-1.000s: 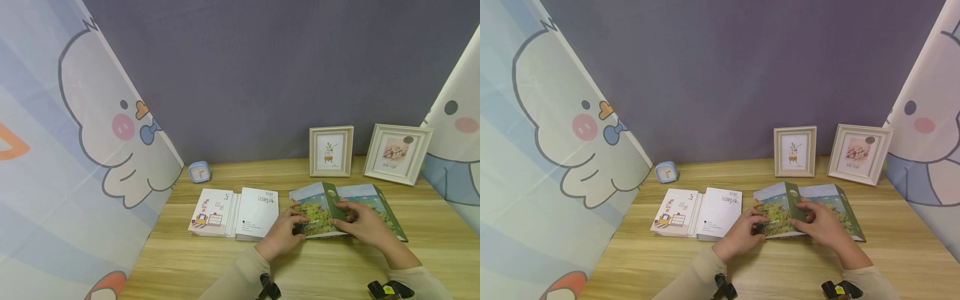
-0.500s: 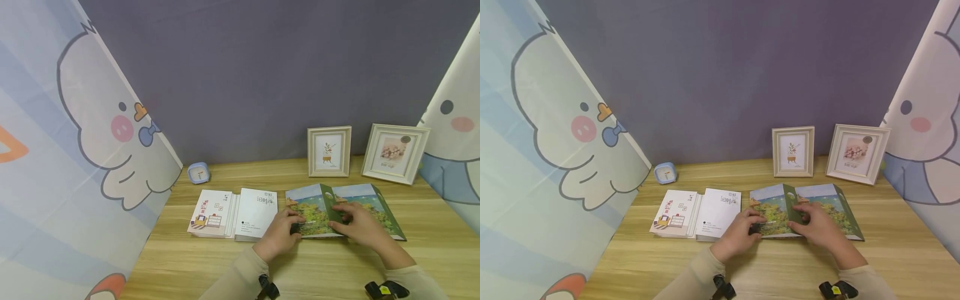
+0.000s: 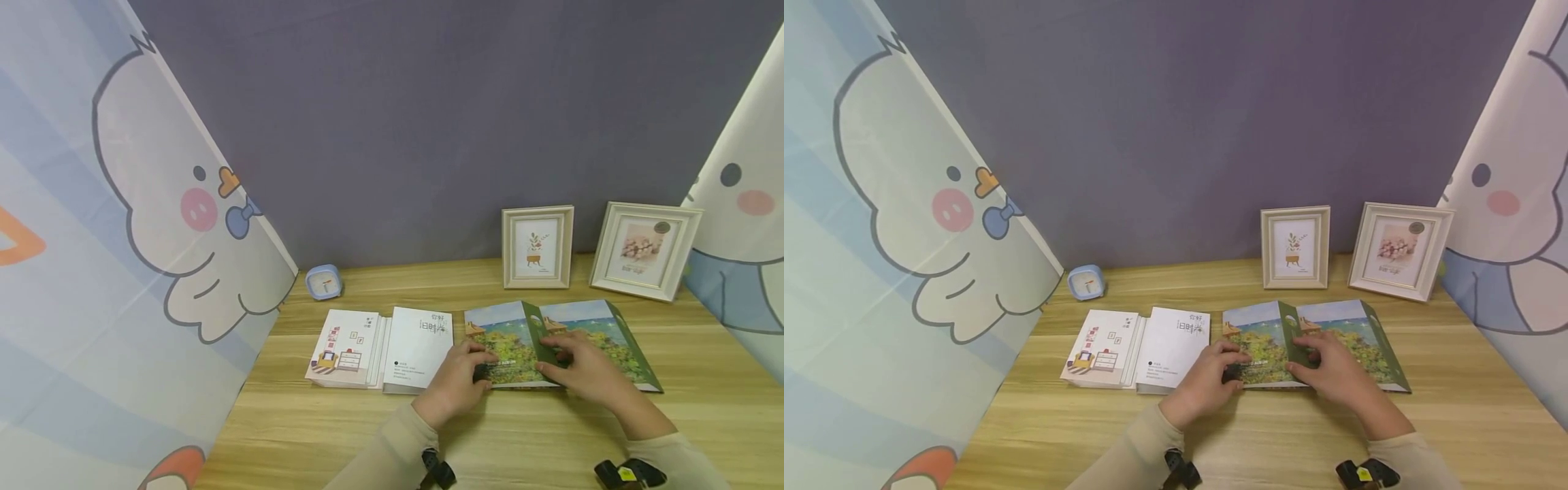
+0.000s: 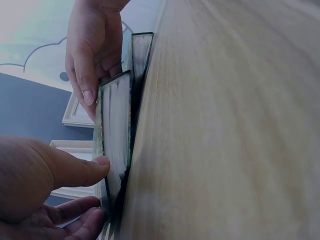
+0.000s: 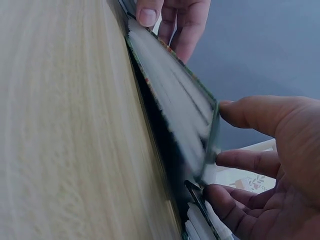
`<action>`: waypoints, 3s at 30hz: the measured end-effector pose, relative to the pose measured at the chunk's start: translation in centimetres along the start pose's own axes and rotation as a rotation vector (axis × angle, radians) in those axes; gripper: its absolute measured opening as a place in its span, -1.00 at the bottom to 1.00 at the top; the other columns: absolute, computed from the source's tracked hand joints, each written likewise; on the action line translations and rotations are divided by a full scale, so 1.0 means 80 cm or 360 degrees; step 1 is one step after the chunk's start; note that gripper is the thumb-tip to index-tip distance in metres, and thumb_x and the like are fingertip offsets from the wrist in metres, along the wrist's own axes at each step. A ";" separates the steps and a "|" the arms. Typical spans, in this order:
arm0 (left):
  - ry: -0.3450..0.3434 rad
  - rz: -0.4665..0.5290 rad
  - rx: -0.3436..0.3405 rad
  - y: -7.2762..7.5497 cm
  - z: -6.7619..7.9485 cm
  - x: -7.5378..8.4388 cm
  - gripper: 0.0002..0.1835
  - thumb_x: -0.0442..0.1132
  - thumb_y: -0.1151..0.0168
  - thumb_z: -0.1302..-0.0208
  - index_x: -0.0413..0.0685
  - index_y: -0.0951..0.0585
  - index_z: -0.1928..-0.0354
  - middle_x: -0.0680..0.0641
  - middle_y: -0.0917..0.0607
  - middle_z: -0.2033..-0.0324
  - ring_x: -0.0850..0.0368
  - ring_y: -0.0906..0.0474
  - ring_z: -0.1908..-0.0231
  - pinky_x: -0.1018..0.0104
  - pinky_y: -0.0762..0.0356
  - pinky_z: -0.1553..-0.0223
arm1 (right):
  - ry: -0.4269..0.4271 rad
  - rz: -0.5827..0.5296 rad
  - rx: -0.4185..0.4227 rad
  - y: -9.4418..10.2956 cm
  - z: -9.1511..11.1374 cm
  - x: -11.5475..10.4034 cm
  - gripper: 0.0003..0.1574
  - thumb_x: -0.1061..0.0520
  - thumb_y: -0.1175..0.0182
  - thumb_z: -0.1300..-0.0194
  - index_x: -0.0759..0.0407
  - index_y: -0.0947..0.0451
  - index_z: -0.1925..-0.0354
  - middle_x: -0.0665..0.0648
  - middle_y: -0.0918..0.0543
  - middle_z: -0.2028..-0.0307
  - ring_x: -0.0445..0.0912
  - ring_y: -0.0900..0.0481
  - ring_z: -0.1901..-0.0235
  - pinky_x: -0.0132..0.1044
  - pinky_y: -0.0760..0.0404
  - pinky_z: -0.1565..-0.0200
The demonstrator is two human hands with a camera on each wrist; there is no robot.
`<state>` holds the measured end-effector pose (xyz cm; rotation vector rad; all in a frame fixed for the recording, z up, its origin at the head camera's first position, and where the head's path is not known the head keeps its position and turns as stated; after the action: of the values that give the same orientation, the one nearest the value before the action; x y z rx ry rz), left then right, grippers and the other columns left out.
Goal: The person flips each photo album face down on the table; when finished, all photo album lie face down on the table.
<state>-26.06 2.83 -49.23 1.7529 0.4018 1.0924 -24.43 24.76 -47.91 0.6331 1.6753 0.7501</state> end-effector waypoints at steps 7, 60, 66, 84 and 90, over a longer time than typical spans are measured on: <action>0.0001 0.0010 0.0020 0.002 0.001 0.001 -0.54 -0.19 -0.43 -0.41 0.20 -0.65 -0.32 0.05 -0.50 -0.32 0.06 -0.39 -0.37 0.27 -0.41 -0.36 | -0.0002 -0.0091 -0.0114 -0.008 -0.001 -0.003 -0.27 -0.04 -0.49 -0.32 0.32 -0.59 -0.29 0.35 -0.55 -0.10 -0.09 -0.61 0.27 -0.30 -0.61 0.41; 0.0019 0.0287 0.0236 0.051 0.014 -0.031 -0.55 -0.08 -0.31 -0.50 0.13 -0.59 -0.37 0.11 -0.51 -0.34 0.04 -0.37 -0.41 -0.01 -0.41 -0.40 | 0.0128 0.0033 0.0021 -0.004 -0.010 -0.033 -0.25 0.02 -0.51 -0.30 0.29 -0.53 -0.34 0.33 -0.53 -0.17 0.23 -0.62 0.00 0.19 -0.68 0.10; -0.0012 0.0348 0.0390 0.079 0.026 -0.052 -0.56 -0.15 -0.34 -0.48 0.11 -0.59 -0.35 0.10 -0.54 -0.28 0.06 -0.42 -0.35 0.02 -0.44 -0.36 | 0.0205 0.0053 0.0030 -0.008 -0.018 -0.050 -0.20 0.08 -0.51 -0.29 0.27 -0.48 -0.39 0.34 -0.53 -0.19 0.28 -0.62 -0.02 0.20 -0.70 0.10; 0.0178 0.0537 0.0776 0.150 0.077 -0.157 -0.54 -0.25 -0.40 -0.41 -0.08 -0.60 -0.31 -0.13 -0.59 -0.22 -0.19 -0.54 -0.23 -0.11 -0.63 -0.17 | 0.0226 -0.0077 -0.0138 -0.058 -0.055 -0.090 -0.19 0.08 -0.47 -0.35 0.21 -0.41 -0.45 0.29 -0.52 -0.21 0.23 -0.59 -0.15 0.11 -0.70 0.01; 0.0307 0.0651 0.0734 0.151 0.092 -0.188 -0.46 -0.21 -0.40 -0.42 -0.12 -0.53 -0.38 -0.21 -0.52 -0.29 -0.27 -0.51 -0.26 -0.10 -0.62 -0.18 | 0.0221 -0.0138 -0.0163 -0.071 -0.064 -0.100 -0.16 0.05 -0.48 -0.34 0.24 -0.40 -0.45 0.33 -0.48 -0.26 0.27 -0.57 -0.19 0.14 -0.69 -0.05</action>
<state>-30.65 -17.18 -46.84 2.2056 0.4498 1.5608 -27.79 14.32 -46.31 0.4422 1.7668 0.8271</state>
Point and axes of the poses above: each hand's wrist, its own z-axis away from the middle knuckle, its own y-axis out of the back of the hand, x = y × z, the point moved 7 cm from there along -z, towards the middle knuckle
